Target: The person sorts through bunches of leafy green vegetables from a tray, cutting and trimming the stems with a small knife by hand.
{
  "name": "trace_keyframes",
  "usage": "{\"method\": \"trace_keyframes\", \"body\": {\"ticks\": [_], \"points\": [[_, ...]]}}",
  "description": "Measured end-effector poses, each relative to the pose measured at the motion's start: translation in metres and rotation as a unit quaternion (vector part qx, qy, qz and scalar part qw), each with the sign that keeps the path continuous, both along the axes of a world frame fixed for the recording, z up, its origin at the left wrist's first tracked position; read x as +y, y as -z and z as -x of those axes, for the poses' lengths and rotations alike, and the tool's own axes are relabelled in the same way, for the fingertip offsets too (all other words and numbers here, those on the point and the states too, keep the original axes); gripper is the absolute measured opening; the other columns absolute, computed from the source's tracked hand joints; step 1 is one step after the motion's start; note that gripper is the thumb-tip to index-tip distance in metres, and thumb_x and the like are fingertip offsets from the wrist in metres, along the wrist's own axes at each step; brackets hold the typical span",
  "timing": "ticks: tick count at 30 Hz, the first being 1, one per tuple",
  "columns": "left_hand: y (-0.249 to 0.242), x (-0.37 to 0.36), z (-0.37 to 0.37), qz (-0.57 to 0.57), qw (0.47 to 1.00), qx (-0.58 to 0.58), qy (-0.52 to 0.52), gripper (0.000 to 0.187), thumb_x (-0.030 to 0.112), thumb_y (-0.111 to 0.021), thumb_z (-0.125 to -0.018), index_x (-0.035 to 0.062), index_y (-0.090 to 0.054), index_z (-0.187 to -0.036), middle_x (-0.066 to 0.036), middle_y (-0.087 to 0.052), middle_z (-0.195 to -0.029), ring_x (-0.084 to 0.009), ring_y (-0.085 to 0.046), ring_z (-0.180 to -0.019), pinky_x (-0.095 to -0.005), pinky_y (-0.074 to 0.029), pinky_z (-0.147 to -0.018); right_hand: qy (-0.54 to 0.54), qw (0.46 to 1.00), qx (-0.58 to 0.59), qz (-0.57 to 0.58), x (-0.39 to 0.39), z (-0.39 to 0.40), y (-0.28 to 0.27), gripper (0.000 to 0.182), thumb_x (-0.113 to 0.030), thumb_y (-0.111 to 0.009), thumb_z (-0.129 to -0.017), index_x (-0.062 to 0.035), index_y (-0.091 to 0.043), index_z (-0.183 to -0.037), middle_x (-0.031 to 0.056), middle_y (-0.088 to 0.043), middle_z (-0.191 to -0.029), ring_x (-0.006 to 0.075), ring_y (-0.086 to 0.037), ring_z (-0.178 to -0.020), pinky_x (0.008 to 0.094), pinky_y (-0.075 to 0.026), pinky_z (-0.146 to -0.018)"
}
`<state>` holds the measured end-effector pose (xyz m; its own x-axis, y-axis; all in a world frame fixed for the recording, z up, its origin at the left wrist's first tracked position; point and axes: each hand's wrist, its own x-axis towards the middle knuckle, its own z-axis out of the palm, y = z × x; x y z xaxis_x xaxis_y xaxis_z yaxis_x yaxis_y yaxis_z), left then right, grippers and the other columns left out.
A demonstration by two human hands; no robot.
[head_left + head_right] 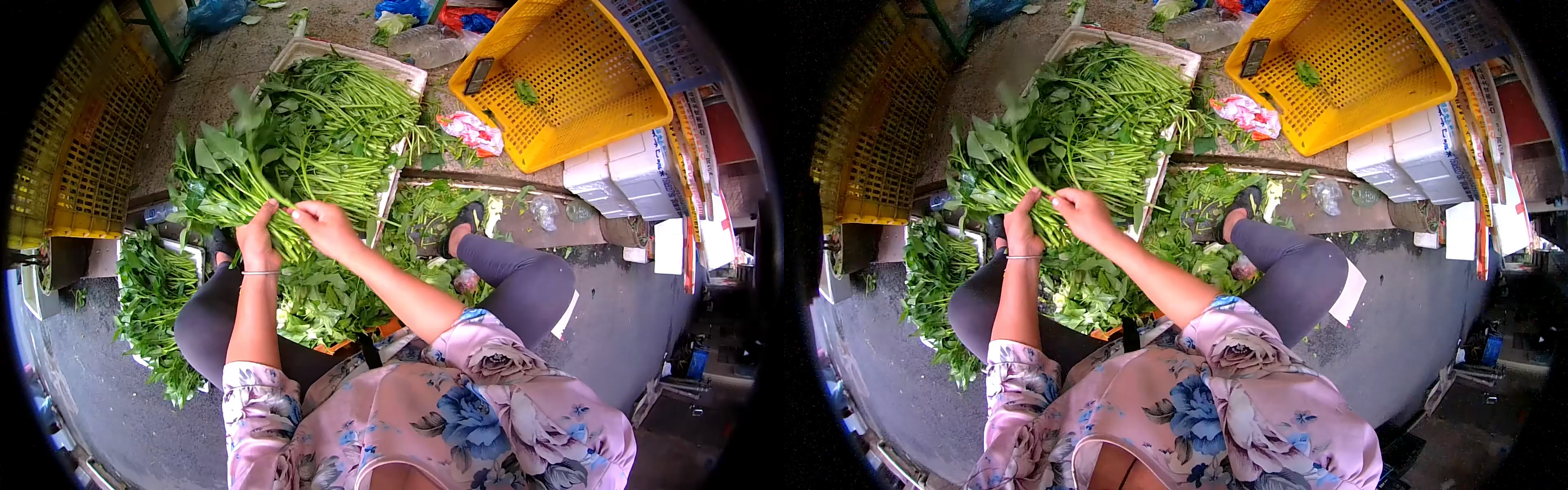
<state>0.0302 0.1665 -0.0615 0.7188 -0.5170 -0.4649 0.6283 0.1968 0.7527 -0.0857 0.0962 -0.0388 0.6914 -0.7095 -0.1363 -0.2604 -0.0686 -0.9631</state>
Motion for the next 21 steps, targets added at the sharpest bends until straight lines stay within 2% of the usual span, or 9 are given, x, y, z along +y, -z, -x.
{"method": "trace_keyframes", "body": {"ticks": [2, 5, 7, 9, 10, 15, 17, 19, 21], "points": [[0.003, 0.001, 0.000, -0.017, 1.000, -0.005, 0.007, 0.030, -0.004, -0.063, -0.071, 0.0006, -0.052, -0.099, -0.006, -0.059, -0.087, -0.0170, -0.057, -0.076, -0.0289, -0.046, -0.068, 0.030, 0.997, 0.004, 0.071, 0.013, 0.000, 0.003, 0.027, -0.027, -0.050, -0.085, -0.0040, -0.058, -0.097, 0.0145, -0.056, -0.064, 0.0263, -0.055, -0.056, 0.0360, -0.041, -0.053], [-0.005, 0.000, 0.007, -0.024, 0.999, -0.017, 0.015, 0.030, -0.004, -0.063, -0.071, 0.0004, -0.053, -0.098, -0.006, -0.059, -0.088, -0.0170, -0.057, -0.076, -0.0292, -0.046, -0.068, 0.044, 0.986, 0.003, 0.158, 0.014, -0.002, 0.020, 0.026, -0.027, -0.049, -0.085, -0.0037, -0.057, -0.095, 0.0136, -0.057, -0.063, 0.0284, -0.055, -0.055, 0.0375, -0.041, -0.053], [-0.013, -0.002, 0.013, -0.021, 0.999, -0.023, 0.021, 0.029, -0.004, -0.063, -0.071, 0.0004, -0.054, -0.098, -0.006, -0.059, -0.088, -0.0170, -0.057, -0.076, -0.0293, -0.046, -0.068, 0.037, 0.990, 0.031, 0.129, 0.008, -0.002, 0.016, 0.025, -0.026, -0.049, -0.084, -0.0033, -0.057, -0.091, 0.0139, -0.057, -0.063, 0.0285, -0.055, -0.056, 0.0371, -0.041, -0.053], [-0.021, -0.002, 0.018, -0.035, 0.997, -0.036, 0.052, 0.024, 0.005, -0.065, -0.074, -0.0007, -0.056, -0.096, -0.007, -0.060, -0.086, -0.0178, -0.058, -0.073, -0.0293, -0.048, -0.067, 0.039, 0.998, 0.028, 0.027, 0.002, -0.005, 0.015, 0.025, -0.023, -0.051, -0.086, -0.0003, -0.058, -0.094, 0.0097, -0.056, -0.064, 0.0144, -0.049, -0.056, 0.0300, -0.040, -0.055], [-0.022, 0.000, 0.018, -0.031, 0.997, -0.020, 0.069, 0.027, 0.003, -0.063, -0.074, -0.0005, -0.054, -0.099, -0.007, -0.060, -0.088, -0.0179, -0.058, -0.075, -0.0301, -0.047, -0.069, 0.052, 0.999, 0.001, 0.004, 0.000, -0.007, 0.014, 0.024, -0.022, -0.051, -0.086, 0.0008, -0.058, -0.092, 0.0076, -0.055, -0.062, 0.0120, -0.045, -0.054, 0.0297, -0.039, -0.054], [-0.014, 0.005, 0.013, 0.048, 0.996, -0.038, 0.071, 0.035, 0.001, -0.059, -0.073, -0.0014, -0.052, -0.107, -0.010, -0.059, -0.098, -0.0200, -0.058, -0.083, -0.0318, -0.047, -0.076, 0.023, 0.999, 0.020, -0.045, -0.005, -0.012, 0.010, 0.024, -0.021, -0.051, -0.086, 0.0014, -0.060, -0.089, 0.0056, -0.058, -0.068, 0.0123, -0.048, -0.058, 0.0278, -0.040, -0.057], [-0.019, 0.011, 0.009, 0.120, 0.983, 0.018, 0.141, 0.035, -0.002, -0.060, -0.071, -0.0012, -0.050, -0.105, -0.009, -0.059, -0.097, -0.0197, -0.058, -0.084, -0.0311, -0.047, -0.076, -0.020, 0.986, 0.070, -0.152, -0.010, -0.008, 0.002, 0.023, -0.020, -0.051, -0.086, -0.0010, -0.063, -0.090, 0.0050, -0.060, -0.073, 0.0133, -0.052, -0.064, 0.0275, -0.042, -0.063], [-0.031, 0.015, 0.011, 0.159, 0.964, 0.075, 0.200, 0.043, 0.001, -0.058, -0.073, -0.0055, -0.047, -0.114, -0.016, -0.057, -0.109, -0.0248, -0.058, -0.095, -0.0345, -0.047, -0.083, -0.075, 0.958, 0.063, -0.270, -0.017, -0.002, -0.004, 0.020, -0.017, -0.051, -0.084, -0.0023, -0.064, -0.091, 0.0058, -0.061, -0.077, 0.0136, -0.054, -0.069, 0.0270, -0.043, -0.065], [-0.027, 0.018, 0.013, 0.160, 0.960, 0.070, 0.220, 0.040, 0.002, -0.058, -0.073, -0.0068, -0.048, -0.111, -0.018, -0.058, -0.106, -0.0264, -0.058, -0.094, -0.0354, -0.048, -0.083, -0.093, 0.964, 0.046, -0.245, -0.015, 0.003, 0.000, 0.019, -0.017, -0.052, -0.084, -0.0028, -0.064, -0.085, 0.0045, -0.061, -0.076, 0.0120, -0.053, -0.067, 0.0250, -0.042, -0.063]]}}
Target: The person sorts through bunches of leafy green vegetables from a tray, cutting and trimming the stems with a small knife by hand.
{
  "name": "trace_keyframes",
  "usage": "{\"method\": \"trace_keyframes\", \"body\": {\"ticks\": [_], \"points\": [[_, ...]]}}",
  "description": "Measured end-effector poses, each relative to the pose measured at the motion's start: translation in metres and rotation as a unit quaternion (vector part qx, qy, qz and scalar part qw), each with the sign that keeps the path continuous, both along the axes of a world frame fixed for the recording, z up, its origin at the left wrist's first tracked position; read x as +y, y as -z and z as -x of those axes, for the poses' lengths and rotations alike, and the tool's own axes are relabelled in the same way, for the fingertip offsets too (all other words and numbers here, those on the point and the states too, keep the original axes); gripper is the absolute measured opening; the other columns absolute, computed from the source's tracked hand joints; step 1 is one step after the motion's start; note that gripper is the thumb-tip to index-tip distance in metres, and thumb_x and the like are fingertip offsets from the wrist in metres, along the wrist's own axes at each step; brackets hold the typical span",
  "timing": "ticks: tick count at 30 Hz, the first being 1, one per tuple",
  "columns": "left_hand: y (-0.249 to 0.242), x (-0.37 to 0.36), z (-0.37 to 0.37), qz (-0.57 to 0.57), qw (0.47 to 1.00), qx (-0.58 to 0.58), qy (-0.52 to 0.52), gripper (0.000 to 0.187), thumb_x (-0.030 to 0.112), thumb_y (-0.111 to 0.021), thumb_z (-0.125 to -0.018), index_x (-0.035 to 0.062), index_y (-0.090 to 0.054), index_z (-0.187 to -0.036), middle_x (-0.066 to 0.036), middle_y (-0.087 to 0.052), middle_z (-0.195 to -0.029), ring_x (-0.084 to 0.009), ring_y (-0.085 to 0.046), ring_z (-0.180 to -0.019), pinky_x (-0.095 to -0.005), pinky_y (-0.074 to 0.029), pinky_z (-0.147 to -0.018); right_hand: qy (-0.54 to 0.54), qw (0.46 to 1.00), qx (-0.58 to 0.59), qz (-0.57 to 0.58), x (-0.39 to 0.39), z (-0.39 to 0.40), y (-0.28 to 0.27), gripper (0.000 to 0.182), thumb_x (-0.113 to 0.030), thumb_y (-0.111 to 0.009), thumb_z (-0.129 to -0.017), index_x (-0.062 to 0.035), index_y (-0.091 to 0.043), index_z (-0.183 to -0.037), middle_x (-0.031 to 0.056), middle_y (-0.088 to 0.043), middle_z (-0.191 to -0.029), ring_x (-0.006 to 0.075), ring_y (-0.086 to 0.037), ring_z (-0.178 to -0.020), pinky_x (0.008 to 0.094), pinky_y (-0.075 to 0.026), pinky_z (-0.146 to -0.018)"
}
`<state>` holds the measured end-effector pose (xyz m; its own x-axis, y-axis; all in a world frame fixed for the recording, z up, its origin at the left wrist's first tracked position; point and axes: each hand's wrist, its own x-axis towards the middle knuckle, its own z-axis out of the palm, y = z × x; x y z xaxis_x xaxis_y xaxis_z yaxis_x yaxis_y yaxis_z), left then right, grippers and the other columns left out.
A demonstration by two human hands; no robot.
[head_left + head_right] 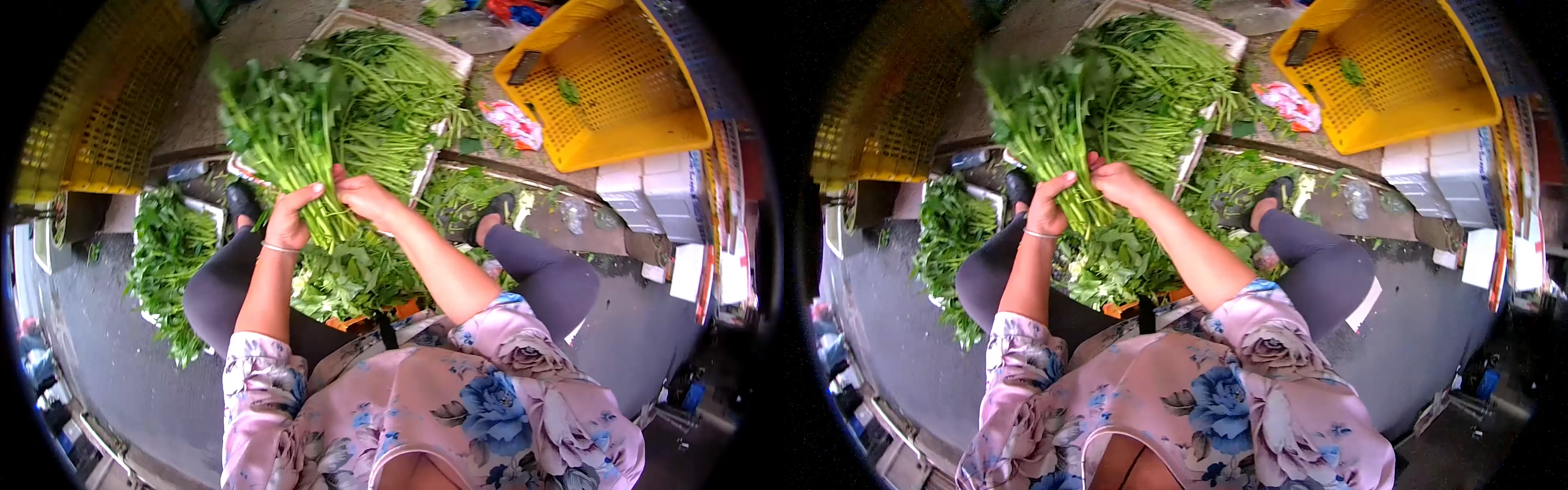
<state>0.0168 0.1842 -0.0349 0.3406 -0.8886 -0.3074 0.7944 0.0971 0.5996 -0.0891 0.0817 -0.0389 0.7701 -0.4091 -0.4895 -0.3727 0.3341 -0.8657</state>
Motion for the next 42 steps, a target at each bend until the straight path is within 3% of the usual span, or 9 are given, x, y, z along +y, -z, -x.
{"method": "trace_keyframes", "body": {"ticks": [4, 8, 14, 17, 18, 21, 24, 33, 42], "points": [[0.002, 0.002, -0.003, -0.026, 1.000, -0.014, 0.010, 0.039, 0.007, -0.058, -0.076, -0.0073, -0.047, -0.110, -0.023, -0.056, -0.106, -0.0296, -0.057, -0.095, -0.0395, -0.047, -0.085, -0.014, 0.995, 0.098, 0.026, -0.004, 0.001, 0.012, 0.025, -0.027, -0.063, -0.076, -0.0017, -0.066, -0.080, 0.0058, -0.062, -0.074, 0.0124, -0.055, -0.065, 0.0253, -0.043, -0.059], [0.003, 0.001, -0.013, -0.065, 0.998, 0.008, -0.025, 0.032, 0.009, -0.059, -0.075, -0.0060, -0.050, -0.101, -0.019, -0.059, -0.096, -0.0300, -0.058, -0.090, -0.0402, -0.048, -0.082, 0.175, 0.966, -0.021, 0.190, -0.022, 0.012, 0.036, 0.031, -0.030, -0.070, -0.072, -0.0013, -0.063, -0.082, 0.0064, -0.063, -0.073, 0.0124, -0.057, -0.063, 0.0235, -0.044, -0.057], [-0.007, 0.001, -0.016, -0.029, 0.994, 0.073, -0.073, 0.022, 0.009, -0.059, -0.075, -0.0067, -0.056, -0.090, -0.016, -0.061, -0.084, -0.0280, -0.060, -0.080, -0.0375, -0.049, -0.076, 0.104, 0.926, 0.118, 0.344, -0.025, -0.019, 0.050, 0.031, -0.032, -0.068, -0.072, -0.0031, -0.062, -0.082, 0.0115, -0.062, -0.071, 0.0243, -0.061, -0.065, 0.0336, -0.047, -0.060], [-0.008, 0.005, -0.023, 0.001, 0.994, 0.058, -0.093, 0.021, 0.011, -0.058, -0.076, -0.0036, -0.055, -0.090, -0.014, -0.061, -0.084, -0.0267, -0.059, -0.083, -0.0388, -0.047, -0.082, 0.090, 0.860, 0.156, 0.477, -0.023, -0.029, 0.069, 0.030, -0.033, -0.068, -0.071, -0.0048, -0.065, -0.082, 0.0123, -0.063, -0.070, 0.0272, -0.060, -0.064, 0.0357, -0.047, -0.062], [-0.009, 0.006, -0.026, 0.017, 0.993, 0.057, -0.106, 0.021, 0.010, -0.058, -0.076, -0.0031, -0.056, -0.093, -0.013, -0.061, -0.083, -0.0249, -0.059, -0.080, -0.0374, -0.048, -0.080, 0.089, 0.860, 0.154, 0.478, -0.027, -0.028, 0.076, 0.030, -0.033, -0.068, -0.071, -0.0048, -0.065, -0.082, 0.0123, -0.063, -0.070, 0.0272, -0.060, -0.064, 0.0357, -0.047, -0.062], [-0.014, 0.009, -0.032, 0.003, 0.987, 0.044, -0.154, 0.024, 0.009, -0.059, -0.076, -0.0015, -0.056, -0.096, -0.012, -0.061, -0.082, -0.0224, -0.059, -0.078, -0.0349, -0.049, -0.076, 0.247, 0.961, 0.018, 0.121, -0.039, -0.017, 0.069, 0.021, -0.023, -0.065, -0.077, -0.0047, -0.065, -0.087, 0.0050, -0.063, -0.074, 0.0114, -0.054, -0.057, 0.0247, -0.044, -0.050], [-0.006, 0.007, -0.034, -0.012, 0.982, 0.026, -0.188, 0.027, 0.010, -0.059, -0.075, -0.0007, -0.056, -0.099, -0.010, -0.061, -0.083, -0.0195, -0.058, -0.077, -0.0334, -0.049, -0.073, 0.290, 0.946, -0.101, -0.100, -0.042, 0.005, 0.024, 0.015, -0.015, -0.058, -0.083, -0.0029, -0.063, -0.090, 0.0034, -0.062, -0.073, 0.0040, -0.047, -0.053, 0.0158, -0.037, -0.044], [-0.004, -0.009, -0.007, -0.064, 0.976, -0.116, -0.173, 0.026, -0.002, -0.059, -0.071, -0.0016, -0.055, -0.096, -0.009, -0.061, -0.085, -0.0189, -0.060, -0.075, -0.0309, -0.049, -0.068, 0.199, 0.963, -0.176, 0.046, 0.003, -0.014, -0.012, 0.027, -0.006, -0.065, -0.076, -0.0001, -0.058, -0.100, 0.0038, -0.063, -0.076, 0.0057, -0.053, -0.061, 0.0172, -0.041, -0.052], [0.009, -0.015, -0.003, -0.059, 0.977, -0.099, -0.177, 0.027, 0.002, -0.063, -0.074, 0.0023, -0.054, -0.099, -0.004, -0.059, -0.089, -0.0149, -0.057, -0.078, -0.0286, -0.047, -0.069, 0.234, 0.938, -0.169, 0.192, 0.025, -0.019, -0.004, 0.008, -0.007, -0.064, -0.076, 0.0002, -0.064, -0.078, 0.0034, -0.061, -0.070, 0.0049, -0.053, -0.060, 0.0188, -0.040, -0.052]]}}
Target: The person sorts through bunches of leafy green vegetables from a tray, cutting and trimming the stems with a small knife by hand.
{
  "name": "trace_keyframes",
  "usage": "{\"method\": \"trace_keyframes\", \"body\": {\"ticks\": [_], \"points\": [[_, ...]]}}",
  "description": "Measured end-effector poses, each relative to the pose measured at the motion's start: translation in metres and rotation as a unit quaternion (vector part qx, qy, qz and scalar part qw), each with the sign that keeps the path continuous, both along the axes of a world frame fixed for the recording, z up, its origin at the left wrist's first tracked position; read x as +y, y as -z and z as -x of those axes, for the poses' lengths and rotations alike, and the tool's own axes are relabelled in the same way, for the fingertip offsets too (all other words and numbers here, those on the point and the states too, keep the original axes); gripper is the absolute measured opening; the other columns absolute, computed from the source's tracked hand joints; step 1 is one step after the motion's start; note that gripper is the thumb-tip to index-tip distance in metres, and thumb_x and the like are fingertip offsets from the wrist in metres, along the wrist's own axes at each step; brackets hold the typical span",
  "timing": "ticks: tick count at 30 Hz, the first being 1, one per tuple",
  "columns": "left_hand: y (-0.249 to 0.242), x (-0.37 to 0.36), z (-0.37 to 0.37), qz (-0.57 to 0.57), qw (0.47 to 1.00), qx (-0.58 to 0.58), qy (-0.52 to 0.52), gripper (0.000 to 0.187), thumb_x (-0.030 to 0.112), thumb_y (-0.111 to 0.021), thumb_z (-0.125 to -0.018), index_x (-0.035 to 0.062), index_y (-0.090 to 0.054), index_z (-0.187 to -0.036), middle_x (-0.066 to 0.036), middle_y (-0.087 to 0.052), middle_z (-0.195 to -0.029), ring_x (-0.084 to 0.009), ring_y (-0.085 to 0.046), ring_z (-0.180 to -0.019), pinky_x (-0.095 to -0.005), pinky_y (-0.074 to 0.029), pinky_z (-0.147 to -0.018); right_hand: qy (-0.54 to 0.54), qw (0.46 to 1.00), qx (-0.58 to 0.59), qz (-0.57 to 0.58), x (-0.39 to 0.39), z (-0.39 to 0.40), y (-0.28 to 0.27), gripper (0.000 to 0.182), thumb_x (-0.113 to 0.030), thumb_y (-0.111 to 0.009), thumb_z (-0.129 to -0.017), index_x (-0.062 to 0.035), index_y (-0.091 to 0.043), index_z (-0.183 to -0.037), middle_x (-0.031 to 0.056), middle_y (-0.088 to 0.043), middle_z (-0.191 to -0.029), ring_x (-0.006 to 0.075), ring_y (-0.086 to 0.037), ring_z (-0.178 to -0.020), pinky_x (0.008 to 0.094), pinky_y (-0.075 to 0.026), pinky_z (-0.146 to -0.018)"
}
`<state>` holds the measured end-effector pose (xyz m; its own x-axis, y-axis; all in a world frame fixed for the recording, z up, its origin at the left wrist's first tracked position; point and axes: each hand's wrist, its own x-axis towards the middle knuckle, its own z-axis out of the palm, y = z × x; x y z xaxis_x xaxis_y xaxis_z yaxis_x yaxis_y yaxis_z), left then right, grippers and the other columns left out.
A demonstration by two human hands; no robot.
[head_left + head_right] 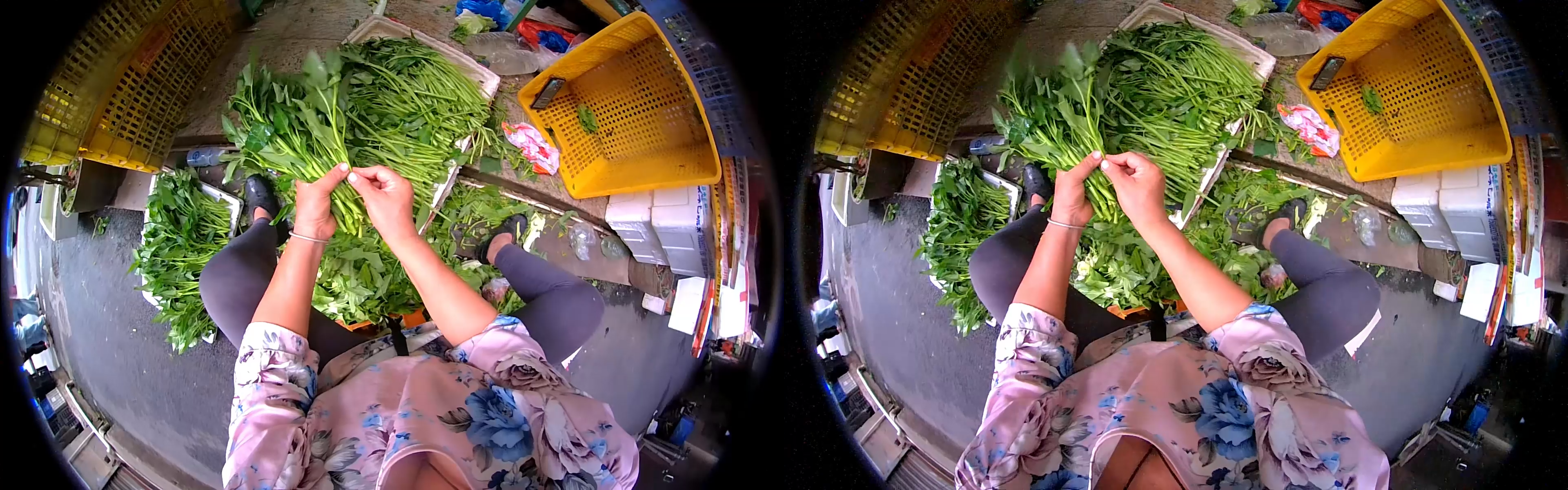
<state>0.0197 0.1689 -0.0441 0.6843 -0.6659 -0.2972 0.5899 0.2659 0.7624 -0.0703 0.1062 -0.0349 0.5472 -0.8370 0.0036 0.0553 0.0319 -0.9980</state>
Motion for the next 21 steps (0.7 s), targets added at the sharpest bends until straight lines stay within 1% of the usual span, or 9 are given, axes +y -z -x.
{"method": "trace_keyframes", "body": {"ticks": [2, 3, 8, 10, 12, 16, 18, 19, 21], "points": [[0.003, 0.000, 0.000, -0.006, 0.999, -0.034, -0.015, 0.027, 0.001, -0.063, -0.074, 0.0023, -0.053, -0.100, -0.004, -0.059, -0.089, -0.0152, -0.057, -0.079, -0.0288, -0.047, -0.070, -0.027, 0.999, 0.038, 0.009, 0.002, -0.001, -0.008, 0.008, -0.004, -0.063, -0.078, 0.0007, -0.063, -0.085, -0.0002, -0.060, -0.070, 0.0028, -0.051, -0.060, 0.0172, -0.042, -0.055], [-0.001, 0.000, 0.001, 0.003, 1.000, -0.004, -0.024, 0.028, -0.001, -0.067, -0.069, 0.0016, -0.056, -0.095, -0.002, -0.060, -0.086, -0.0133, -0.056, -0.074, -0.0258, -0.044, -0.070, -0.026, 0.998, 0.055, 0.014, 0.002, -0.001, -0.010, 0.008, -0.004, -0.062, -0.077, 0.0015, -0.062, -0.083, 0.0001, -0.060, -0.069, 0.0029, -0.051, -0.060, 0.0176, -0.043, -0.056], [0.003, 0.003, -0.002, 0.000, 1.000, 0.012, -0.014, 0.026, 0.001, -0.066, -0.070, 0.0023, -0.056, -0.093, -0.002, -0.060, -0.084, -0.0133, -0.056, -0.073, -0.0257, -0.044, -0.068, -0.041, 0.997, 0.046, 0.036, 0.001, -0.003, -0.016, 0.006, -0.004, -0.061, -0.077, 0.0018, -0.060, -0.078, 0.0018, -0.060, -0.069, 0.0042, -0.052, -0.061, 0.0188, -0.044, -0.057], [0.001, 0.006, -0.004, -0.018, 0.993, 0.117, 0.010, 0.022, 0.002, -0.064, -0.071, 0.0026, -0.057, -0.092, -0.002, -0.059, -0.082, -0.0134, -0.056, -0.072, -0.0260, -0.044, -0.068, -0.054, 0.994, 0.073, 0.053, 0.000, -0.003, -0.020, 0.006, -0.004, -0.062, -0.076, 0.0017, -0.060, -0.078, 0.0025, -0.060, -0.068, 0.0048, -0.053, -0.061, 0.0192, -0.045, -0.058], [0.006, 0.004, -0.007, -0.024, 0.995, 0.098, -0.020, 0.018, 0.002, -0.063, -0.071, 0.0021, -0.057, -0.089, -0.004, -0.059, -0.080, -0.0147, -0.057, -0.071, -0.0278, -0.046, -0.065, -0.041, 0.997, 0.050, 0.053, 0.003, -0.008, -0.020, 0.009, -0.006, -0.064, -0.071, 0.0004, -0.058, -0.074, 0.0066, -0.062, -0.064, 0.0098, -0.058, -0.057, 0.0235, -0.047, -0.055], [-0.008, 0.002, -0.008, 0.003, 0.993, 0.120, -0.023, 0.014, -0.002, -0.058, -0.071, -0.0017, -0.054, -0.085, -0.009, -0.058, -0.074, -0.0199, -0.059, -0.065, -0.0310, -0.051, -0.060, -0.026, 0.994, 0.080, 0.076, 0.003, 0.002, -0.014, 0.010, -0.004, -0.061, -0.070, -0.0008, -0.054, -0.075, 0.0045, -0.059, -0.064, 0.0110, -0.056, -0.056, 0.0256, -0.046, -0.053], [-0.009, 0.001, -0.009, -0.012, 0.992, 0.124, -0.030, 0.013, -0.001, -0.059, -0.071, -0.0024, -0.054, -0.083, -0.009, -0.059, -0.073, -0.0205, -0.060, -0.064, -0.0317, -0.051, -0.058, 0.029, 0.997, 0.057, 0.035, 0.003, 0.013, -0.011, 0.008, -0.004, -0.060, -0.071, -0.0019, -0.053, -0.076, 0.0040, -0.057, -0.066, 0.0107, -0.053, -0.057, 0.0252, -0.045, -0.052], [-0.006, 0.002, -0.011, -0.014, 0.994, 0.107, -0.020, 0.013, 0.008, -0.061, -0.075, 0.0003, -0.054, -0.083, -0.011, -0.060, -0.075, -0.0201, -0.060, -0.069, -0.0334, -0.051, -0.064, 0.031, 0.995, 0.075, -0.050, -0.001, 0.022, -0.016, 0.006, -0.003, -0.056, -0.073, -0.0029, -0.053, -0.078, 0.0043, -0.055, -0.069, 0.0091, -0.050, -0.059, 0.0228, -0.042, -0.052], [-0.013, 0.002, -0.010, -0.002, 0.995, 0.099, -0.017, 0.014, 0.008, -0.062, -0.074, -0.0001, -0.055, -0.083, -0.010, -0.060, -0.075, -0.0198, -0.060, -0.068, -0.0322, -0.051, -0.062, 0.103, 0.980, 0.015, -0.170, -0.011, 0.037, -0.006, 0.007, -0.006, -0.055, -0.078, -0.0011, -0.052, -0.083, 0.0029, -0.052, -0.071, 0.0087, -0.046, -0.057, 0.0190, -0.038, -0.047]]}}
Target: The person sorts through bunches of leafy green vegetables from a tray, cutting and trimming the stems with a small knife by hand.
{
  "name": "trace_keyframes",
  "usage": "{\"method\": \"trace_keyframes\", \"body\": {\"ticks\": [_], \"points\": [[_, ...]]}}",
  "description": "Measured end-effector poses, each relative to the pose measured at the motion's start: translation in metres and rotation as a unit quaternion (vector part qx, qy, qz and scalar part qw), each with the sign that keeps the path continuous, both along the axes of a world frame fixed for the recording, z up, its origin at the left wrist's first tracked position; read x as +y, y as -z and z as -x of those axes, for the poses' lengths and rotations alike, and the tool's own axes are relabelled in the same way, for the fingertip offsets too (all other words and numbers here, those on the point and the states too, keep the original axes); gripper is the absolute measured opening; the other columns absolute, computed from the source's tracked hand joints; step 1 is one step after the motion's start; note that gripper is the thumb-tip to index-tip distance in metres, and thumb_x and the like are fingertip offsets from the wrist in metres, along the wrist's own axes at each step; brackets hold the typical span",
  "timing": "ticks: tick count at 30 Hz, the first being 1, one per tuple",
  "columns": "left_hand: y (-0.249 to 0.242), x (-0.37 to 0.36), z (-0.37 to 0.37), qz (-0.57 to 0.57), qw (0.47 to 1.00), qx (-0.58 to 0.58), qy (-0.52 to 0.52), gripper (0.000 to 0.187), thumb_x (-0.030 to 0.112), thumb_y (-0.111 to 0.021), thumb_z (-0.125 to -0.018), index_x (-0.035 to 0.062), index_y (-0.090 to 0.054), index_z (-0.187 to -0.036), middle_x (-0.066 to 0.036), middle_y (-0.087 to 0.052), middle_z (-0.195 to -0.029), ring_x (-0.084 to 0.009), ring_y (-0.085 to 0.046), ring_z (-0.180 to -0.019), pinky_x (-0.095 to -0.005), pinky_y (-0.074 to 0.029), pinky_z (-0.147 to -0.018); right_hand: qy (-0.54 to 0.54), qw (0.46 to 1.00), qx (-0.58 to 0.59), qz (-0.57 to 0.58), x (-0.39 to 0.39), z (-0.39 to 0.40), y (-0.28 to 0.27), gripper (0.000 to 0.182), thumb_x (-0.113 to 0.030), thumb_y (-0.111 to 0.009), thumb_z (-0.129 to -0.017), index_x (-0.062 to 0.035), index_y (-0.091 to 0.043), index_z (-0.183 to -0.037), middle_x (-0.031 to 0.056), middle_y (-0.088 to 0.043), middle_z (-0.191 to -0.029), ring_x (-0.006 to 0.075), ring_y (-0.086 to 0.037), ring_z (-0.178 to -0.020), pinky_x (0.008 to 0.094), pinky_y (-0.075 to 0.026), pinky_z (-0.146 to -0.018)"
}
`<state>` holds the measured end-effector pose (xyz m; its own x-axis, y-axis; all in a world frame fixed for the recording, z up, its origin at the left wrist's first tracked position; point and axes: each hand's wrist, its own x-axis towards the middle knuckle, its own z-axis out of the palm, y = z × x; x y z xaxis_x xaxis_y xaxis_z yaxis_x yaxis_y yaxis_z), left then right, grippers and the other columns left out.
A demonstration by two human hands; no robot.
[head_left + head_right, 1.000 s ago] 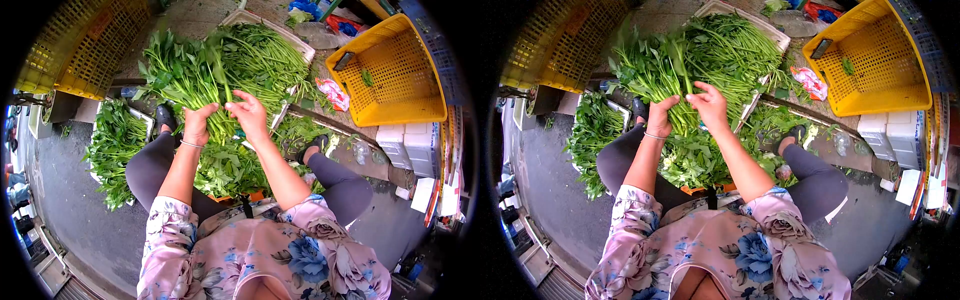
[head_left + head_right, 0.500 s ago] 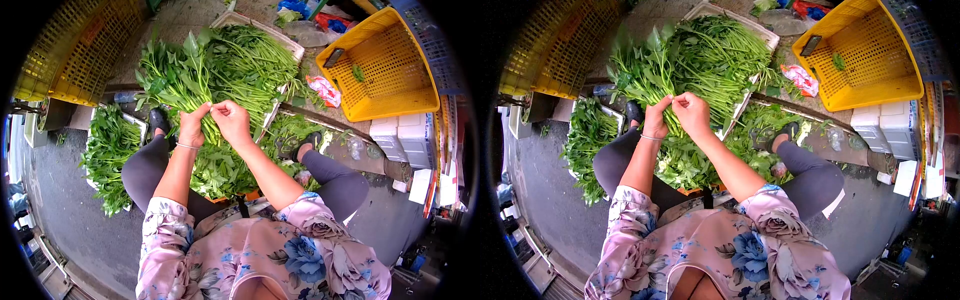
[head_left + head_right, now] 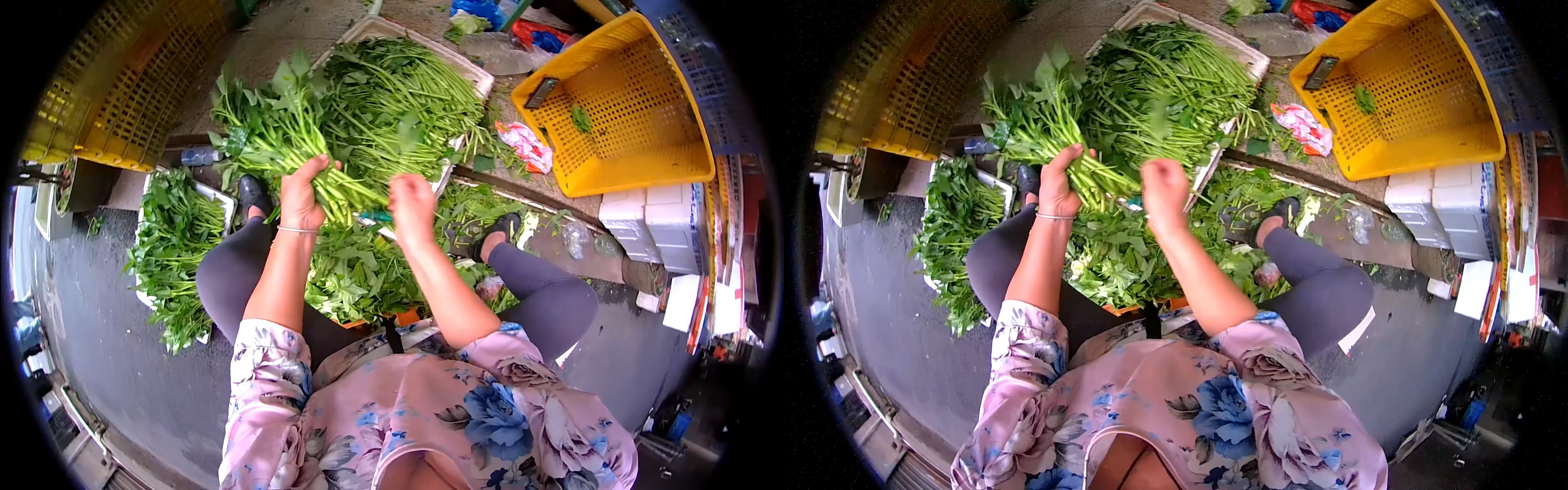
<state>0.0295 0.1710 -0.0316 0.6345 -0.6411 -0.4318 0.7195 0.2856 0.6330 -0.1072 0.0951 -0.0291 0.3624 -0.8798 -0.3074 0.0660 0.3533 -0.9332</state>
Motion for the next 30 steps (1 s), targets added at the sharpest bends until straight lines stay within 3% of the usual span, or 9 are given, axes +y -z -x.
{"method": "trace_keyframes", "body": {"ticks": [4, 7, 10, 13, 15, 17, 23, 29, 30], "points": [[-0.012, -0.003, 0.007, -0.015, 0.996, -0.082, 0.026, 0.019, 0.001, -0.062, -0.071, -0.0021, -0.055, -0.089, -0.010, -0.061, -0.077, -0.0197, -0.060, -0.066, -0.0313, -0.051, -0.062, 0.061, 0.985, 0.082, -0.138, -0.026, 0.012, 0.007, 0.038, -0.027, -0.062, -0.080, 0.0010, -0.052, -0.104, 0.0120, -0.058, -0.093, 0.0141, -0.056, -0.083, 0.0241, -0.046, -0.061], [-0.015, -0.007, 0.019, -0.024, 0.986, -0.157, 0.042, 0.025, -0.003, -0.063, -0.069, -0.0025, -0.054, -0.093, -0.009, -0.061, -0.080, -0.0183, -0.060, -0.068, -0.0295, -0.050, -0.064, -0.133, 0.990, 0.046, 0.002, -0.023, -0.002, -0.020, 0.067, -0.033, -0.064, -0.078, 0.0029, -0.035, -0.127, 0.0207, -0.048, -0.120, 0.0240, -0.051, -0.106, 0.0330, -0.043, -0.086], [-0.010, -0.012, 0.024, -0.036, 0.958, -0.280, 0.047, 0.034, -0.004, -0.063, -0.067, -0.0025, -0.052, -0.099, -0.007, -0.060, -0.090, -0.0155, -0.058, -0.077, -0.0263, -0.047, -0.070, -0.161, 0.980, 0.020, 0.111, -0.013, -0.033, -0.022, 0.065, -0.022, -0.065, -0.078, 0.0100, -0.032, -0.124, 0.0233, -0.049, -0.116, 0.0259, -0.054, -0.101, 0.0317, -0.045, -0.086], [-0.004, -0.016, 0.028, -0.059, 0.958, -0.275, 0.054, 0.038, -0.001, -0.063, -0.067, -0.0017, -0.051, -0.103, -0.006, -0.058, -0.094, -0.0149, -0.056, -0.080, -0.0258, -0.046, -0.072, -0.128, 0.967, 0.063, 0.212, -0.013, -0.050, 0.005, 0.022, -0.016, -0.057, -0.082, 0.0028, -0.056, -0.092, 0.0157, -0.059, -0.072, 0.0160, -0.056, -0.064, 0.0281, -0.044, -0.057], [-0.006, -0.017, 0.029, -0.031, 0.961, -0.267, 0.072, 0.037, -0.003, -0.062, -0.068, -0.0017, -0.051, -0.104, -0.006, -0.058, -0.094, -0.0147, -0.057, -0.079, -0.0261, -0.046, -0.072, -0.012, 0.973, -0.002, 0.231, -0.010, -0.059, 0.006, 0.020, -0.016, -0.053, -0.083, 0.0008, -0.051, -0.072, 0.0110, -0.045, -0.052, 0.0139, -0.043, -0.048, 0.0299, -0.035, -0.047], [-0.004, -0.015, 0.029, -0.030, 0.975, -0.196, 0.100, 0.037, -0.006, -0.060, -0.069, -0.0012, -0.051, -0.104, -0.005, -0.058, -0.095, -0.0145, -0.057, -0.081, -0.0261, -0.046, -0.073, -0.013, 0.995, -0.008, 0.099, -0.010, -0.053, -0.021, 0.020, -0.013, -0.049, -0.086, -0.0007, -0.052, -0.070, -0.0041, -0.039, -0.055, 0.0043, -0.034, -0.051, 0.0233, -0.030, -0.045], [-0.010, -0.007, 0.031, 0.027, 0.983, -0.102, 0.150, 0.035, -0.005, -0.057, -0.071, 0.0006, -0.051, -0.105, -0.005, -0.058, -0.096, -0.0161, -0.056, -0.085, -0.0285, -0.045, -0.075, -0.027, 0.996, -0.035, 0.076, -0.023, -0.063, -0.008, 0.022, -0.013, -0.049, -0.084, -0.0013, -0.051, -0.066, -0.0046, -0.041, -0.054, 0.0053, -0.036, -0.050, 0.0242, -0.029, -0.045], [-0.003, -0.004, 0.028, 0.007, 0.981, -0.059, 0.183, 0.035, -0.005, -0.056, -0.070, 0.0012, -0.052, -0.104, -0.005, -0.058, -0.096, -0.0166, -0.056, -0.085, -0.0279, -0.045, -0.075, -0.061, 0.968, 0.140, 0.198, -0.025, -0.069, -0.016, 0.034, -0.029, -0.045, -0.084, -0.0014, -0.054, -0.067, 0.0109, -0.049, -0.052, 0.0197, -0.047, -0.048, 0.0332, -0.038, -0.052], [-0.004, -0.004, 0.029, 0.007, 0.982, -0.069, 0.175, 0.035, -0.005, -0.055, -0.070, 0.0011, -0.052, -0.104, -0.005, -0.058, -0.096, -0.0167, -0.057, -0.084, -0.0284, -0.046, -0.073, -0.094, 0.956, 0.171, 0.218, -0.025, -0.069, -0.016, 0.035, -0.031, -0.042, -0.084, -0.0034, -0.056, -0.066, 0.0140, -0.052, -0.056, 0.0267, -0.051, -0.055, 0.0399, -0.038, -0.063]]}}
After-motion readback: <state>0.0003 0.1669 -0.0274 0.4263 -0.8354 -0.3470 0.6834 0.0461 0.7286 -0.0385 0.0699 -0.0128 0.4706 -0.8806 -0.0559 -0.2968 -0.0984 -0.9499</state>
